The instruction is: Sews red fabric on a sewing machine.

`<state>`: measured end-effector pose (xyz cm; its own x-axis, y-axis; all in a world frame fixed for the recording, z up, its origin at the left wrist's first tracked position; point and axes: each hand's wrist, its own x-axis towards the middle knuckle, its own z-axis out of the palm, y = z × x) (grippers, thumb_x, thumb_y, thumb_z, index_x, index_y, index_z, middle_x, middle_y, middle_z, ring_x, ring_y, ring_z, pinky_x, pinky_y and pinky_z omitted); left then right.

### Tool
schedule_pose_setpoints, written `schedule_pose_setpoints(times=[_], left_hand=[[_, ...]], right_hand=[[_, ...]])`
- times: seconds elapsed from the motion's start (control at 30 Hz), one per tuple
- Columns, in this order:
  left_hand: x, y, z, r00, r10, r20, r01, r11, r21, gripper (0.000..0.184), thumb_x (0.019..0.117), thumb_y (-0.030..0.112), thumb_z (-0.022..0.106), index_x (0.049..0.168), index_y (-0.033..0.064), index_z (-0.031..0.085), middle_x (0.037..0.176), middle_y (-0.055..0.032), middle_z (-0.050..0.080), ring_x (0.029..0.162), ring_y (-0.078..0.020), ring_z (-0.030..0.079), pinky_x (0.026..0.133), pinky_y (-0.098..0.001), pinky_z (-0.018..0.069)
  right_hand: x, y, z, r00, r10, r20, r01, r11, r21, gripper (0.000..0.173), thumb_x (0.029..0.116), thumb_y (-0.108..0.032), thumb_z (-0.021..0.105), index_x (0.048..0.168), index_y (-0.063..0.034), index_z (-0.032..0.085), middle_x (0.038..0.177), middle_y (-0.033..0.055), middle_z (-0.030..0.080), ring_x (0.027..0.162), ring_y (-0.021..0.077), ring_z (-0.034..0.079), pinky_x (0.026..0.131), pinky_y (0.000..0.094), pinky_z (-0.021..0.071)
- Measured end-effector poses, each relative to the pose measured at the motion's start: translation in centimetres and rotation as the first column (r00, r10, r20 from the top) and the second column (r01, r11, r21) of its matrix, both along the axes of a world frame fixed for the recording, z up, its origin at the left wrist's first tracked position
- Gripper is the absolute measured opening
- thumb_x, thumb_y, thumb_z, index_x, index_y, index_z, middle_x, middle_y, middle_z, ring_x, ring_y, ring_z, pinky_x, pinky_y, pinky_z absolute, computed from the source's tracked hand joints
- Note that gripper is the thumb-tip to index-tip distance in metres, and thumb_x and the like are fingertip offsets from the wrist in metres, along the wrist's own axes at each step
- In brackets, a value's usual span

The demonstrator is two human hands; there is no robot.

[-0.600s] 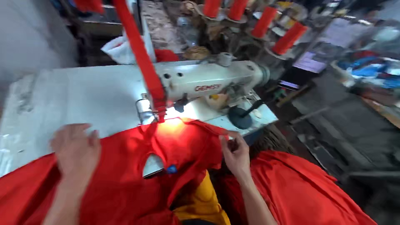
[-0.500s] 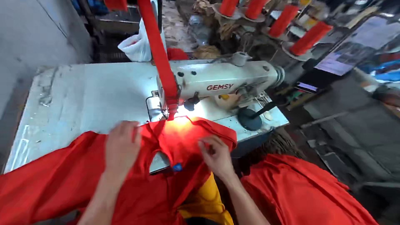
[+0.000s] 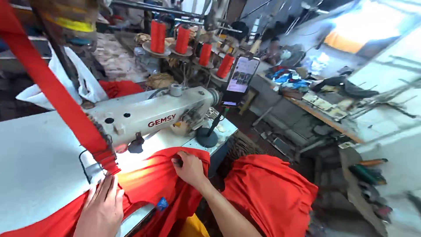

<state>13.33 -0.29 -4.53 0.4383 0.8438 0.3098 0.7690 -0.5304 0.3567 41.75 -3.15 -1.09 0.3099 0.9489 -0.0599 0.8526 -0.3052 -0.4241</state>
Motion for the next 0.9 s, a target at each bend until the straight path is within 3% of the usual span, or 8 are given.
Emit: schedule_pose_setpoints(times=[0.07,0.17,0.27,0.33,0.43,0.7,0.83,0.9], left_hand=[[0.1,-0.8,0.3,0.996,0.044,-0.081,-0.047,0.998,-0.032,0.056,0.1081,0.033,0.033,0.149,-0.0008,0.050,0.158,-0.0206,0.045,0.149,-0.0380,0.040,0.122,-0.0663,0.0165],[0.0,-0.5,-0.7,0.993,0.087,-0.081,-0.084,0.996,0.032,0.058,0.1066,0.039,0.032,0.149,0.0053,0.053,0.157,-0.0151,0.048,0.148,-0.0330,0.043,0.123,-0.0659,0.0165],[0.0,-0.6,-0.6,0.996,0.085,-0.042,-0.084,0.996,0.020,0.060,0.1055,0.039,0.034,0.150,0.0022,0.050,0.159,-0.0163,0.045,0.149,-0.0343,0.040,0.123,-0.0654,0.0155],[0.1,-0.6,-0.5,0.996,0.085,0.010,-0.085,0.996,0.012,0.062,0.1044,0.040,0.037,0.148,-0.0016,0.051,0.157,-0.0195,0.047,0.148,-0.0355,0.042,0.124,-0.0645,0.0153],[0.1,-0.7,-0.5,0.994,0.088,0.070,-0.087,0.996,-0.016,0.064,0.1034,0.041,0.041,0.143,-0.0063,0.054,0.154,-0.0240,0.048,0.147,-0.0386,0.043,0.124,-0.0637,0.0167],[0.0,-1.0,-0.6,0.993,0.071,0.098,-0.074,0.997,0.029,0.057,0.1038,0.036,0.041,0.136,-0.0076,0.061,0.153,-0.0222,0.051,0.144,-0.0396,0.047,0.122,-0.0632,0.0219],[-0.1,-0.9,-1.1,0.990,0.066,0.121,-0.071,0.996,0.044,0.055,0.1034,0.035,0.043,0.131,-0.0083,0.064,0.152,-0.0225,0.052,0.142,-0.0404,0.048,0.122,-0.0622,0.0245],[-0.1,-0.9,-1.1,0.990,0.064,0.126,-0.070,0.997,0.042,0.054,0.1031,0.034,0.045,0.128,-0.0083,0.066,0.150,-0.0231,0.054,0.141,-0.0419,0.050,0.121,-0.0619,0.0256]], right_hand=[[1.0,-0.2,0.3,0.996,0.058,-0.070,-0.058,0.998,0.004,0.036,0.1020,-0.041,0.055,0.122,-0.0158,0.070,0.107,0.0089,0.074,0.101,0.0276,0.072,0.083,0.0541,0.0575],[3.3,-1.0,1.9,0.981,0.123,-0.151,-0.079,0.960,0.269,0.029,0.1009,-0.032,0.060,0.107,-0.0108,0.077,0.093,0.0050,0.076,0.087,0.0182,0.072,0.081,0.0454,0.0594],[6.5,-1.9,6.2,1.000,-0.013,-0.011,0.017,0.783,0.622,0.025,0.0998,-0.021,0.061,0.115,-0.0057,0.074,0.083,0.0035,0.073,0.070,0.0129,0.068,0.067,0.0370,0.0602],[8.6,-2.4,8.9,0.977,-0.195,0.083,0.074,0.679,0.730,0.033,0.0992,-0.023,0.063,0.124,-0.0039,0.069,0.075,0.0041,0.069,0.061,0.0158,0.064,0.059,0.0395,0.0570],[10.8,-2.9,10.9,0.919,-0.373,0.130,0.163,0.658,0.735,0.047,0.0982,-0.030,0.066,0.138,-0.0067,0.061,0.078,0.0066,0.070,0.066,0.0228,0.067,0.064,0.0476,0.0565],[11.6,-2.7,11.0,0.910,-0.394,0.129,0.201,0.691,0.694,0.054,0.0978,-0.034,0.067,0.143,-0.0064,0.058,0.086,0.0086,0.072,0.074,0.0257,0.069,0.069,0.0504,0.0568],[7.9,-3.4,9.5,0.970,-0.212,0.119,0.078,0.734,0.675,0.042,0.0989,-0.030,0.064,0.131,-0.0038,0.065,0.079,0.0045,0.070,0.066,0.0178,0.066,0.062,0.0418,0.0581],[4.7,-3.3,7.5,0.996,-0.005,0.088,-0.049,0.796,0.604,0.030,0.0987,-0.027,0.064,0.120,-0.0073,0.073,0.089,0.0028,0.074,0.072,0.0133,0.069,0.066,0.0375,0.0607]])
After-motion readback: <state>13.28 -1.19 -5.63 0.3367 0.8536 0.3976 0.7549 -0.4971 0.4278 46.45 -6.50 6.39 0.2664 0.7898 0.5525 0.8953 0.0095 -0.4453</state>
